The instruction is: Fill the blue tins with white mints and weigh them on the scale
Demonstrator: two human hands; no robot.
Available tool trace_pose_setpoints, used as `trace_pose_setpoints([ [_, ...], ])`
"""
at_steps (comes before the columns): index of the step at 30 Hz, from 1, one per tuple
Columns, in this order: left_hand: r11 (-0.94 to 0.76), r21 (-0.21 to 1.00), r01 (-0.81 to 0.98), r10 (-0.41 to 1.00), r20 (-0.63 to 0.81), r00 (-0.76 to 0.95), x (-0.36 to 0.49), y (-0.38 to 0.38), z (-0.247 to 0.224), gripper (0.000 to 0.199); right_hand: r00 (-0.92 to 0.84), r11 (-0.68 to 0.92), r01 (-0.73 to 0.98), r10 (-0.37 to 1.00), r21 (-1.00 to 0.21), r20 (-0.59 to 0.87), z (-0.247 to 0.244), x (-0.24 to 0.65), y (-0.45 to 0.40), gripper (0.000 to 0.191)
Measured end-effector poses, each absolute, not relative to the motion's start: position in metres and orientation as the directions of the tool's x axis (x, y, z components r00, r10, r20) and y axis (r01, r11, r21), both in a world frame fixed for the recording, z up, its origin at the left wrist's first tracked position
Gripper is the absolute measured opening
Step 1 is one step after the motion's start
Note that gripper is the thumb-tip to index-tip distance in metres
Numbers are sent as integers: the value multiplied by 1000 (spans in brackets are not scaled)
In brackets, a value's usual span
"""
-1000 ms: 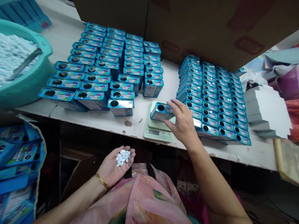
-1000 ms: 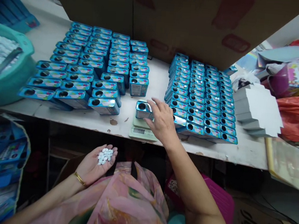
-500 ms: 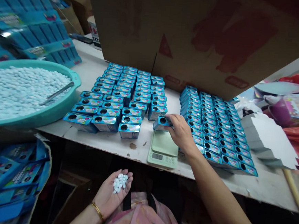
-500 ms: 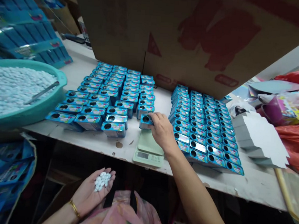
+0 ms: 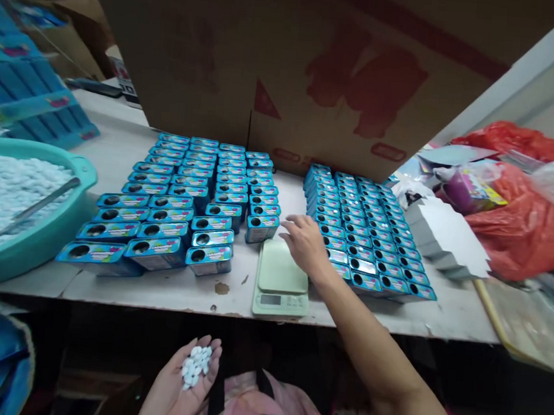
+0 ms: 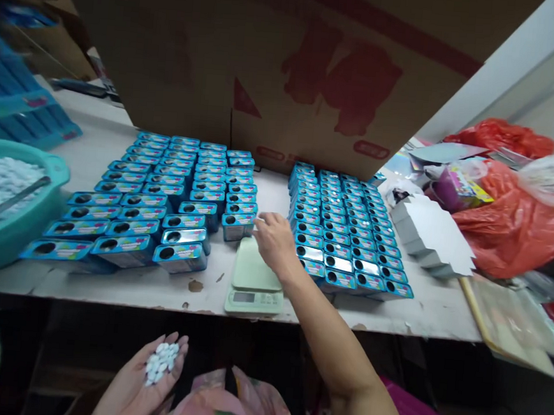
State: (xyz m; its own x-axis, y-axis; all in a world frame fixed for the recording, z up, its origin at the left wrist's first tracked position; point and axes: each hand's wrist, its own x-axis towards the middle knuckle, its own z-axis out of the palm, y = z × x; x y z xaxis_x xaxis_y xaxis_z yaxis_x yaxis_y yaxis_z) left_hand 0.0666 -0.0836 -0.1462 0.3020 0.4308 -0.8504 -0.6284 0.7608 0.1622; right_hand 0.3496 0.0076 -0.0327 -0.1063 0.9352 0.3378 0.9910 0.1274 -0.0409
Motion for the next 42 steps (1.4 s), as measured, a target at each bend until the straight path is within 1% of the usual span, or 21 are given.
trace_pose_setpoints([
  [1, 766, 160, -623, 429, -848, 310, 67, -83, -146, 12, -56, 71, 997, 936, -33, 346, -27, 358, -12, 23],
  [3, 781, 159, -604, 430, -838, 336, 70, -80, -146, 11, 19, -25, 1000, 948, 14, 317, -24, 376, -51, 20],
  [5, 794, 168, -584, 452, -806, 382, 76, -75, -142, 9, 33, -56, 995, 965, 80, 261, -31, 391, -80, 18],
  [7, 799, 180, -574, 489, -750, 445, 85, -67, -135, 6, 24, -57, 989, 972, 134, 234, -46, 400, -97, 12],
  [10, 798, 192, -571, 537, -657, 529, 99, -54, -120, 8, -1, -47, 984, 963, 173, 271, -60, 404, -106, 10],
  [13, 788, 203, -581, 567, -609, 555, 104, -50, -110, 10, -39, -14, 984, 957, 179, 288, -49, 402, -113, 12],
  [17, 782, 206, -589, 568, -623, 537, 101, -61, -115, 9, -91, 51, 988, 958, 149, 273, -19, 389, -113, 13],
  [20, 797, 191, -573, 539, -652, 533, 103, -73, -120, 8, -193, 169, 979, 951, 117, 242, -12, 367, -92, 16],
  [24, 804, 200, -559, 535, -654, 535, 106, -82, -115, 9, -286, 283, 958, 933, 43, 218, -22, 342, -60, 19],
  [27, 796, 216, -565, 543, -667, 510, 101, -81, -111, 9, -264, 288, 957, 916, -37, 302, -25, 343, -58, 24],
  [29, 787, 230, -572, 549, -685, 479, 96, -80, -111, 10, -177, 242, 962, 906, -128, 384, -26, 354, -69, 29],
  [31, 778, 245, -579, 551, -710, 439, 91, -78, -114, 11, -62, 173, 958, 905, -231, 422, -32, 366, -86, 28],
  [34, 773, 261, -579, 542, -746, 387, 89, -78, -122, 13, 65, 88, 934, 912, -347, 405, -49, 377, -113, 24],
  [38, 775, 267, -573, 537, -756, 374, 92, -75, -125, 15, 170, 27, 874, 918, -486, 359, -75, 378, -134, 25],
  [40, 766, 252, -591, 555, -724, 410, 87, -64, -114, 16, 216, 4, 836, 917, -548, 335, -83, 376, -136, 29],
  [42, 726, 255, -639, 603, -683, 413, 73, -43, -93, 16, 249, -6, 804, 911, -595, 327, -87, 372, -133, 33],
])
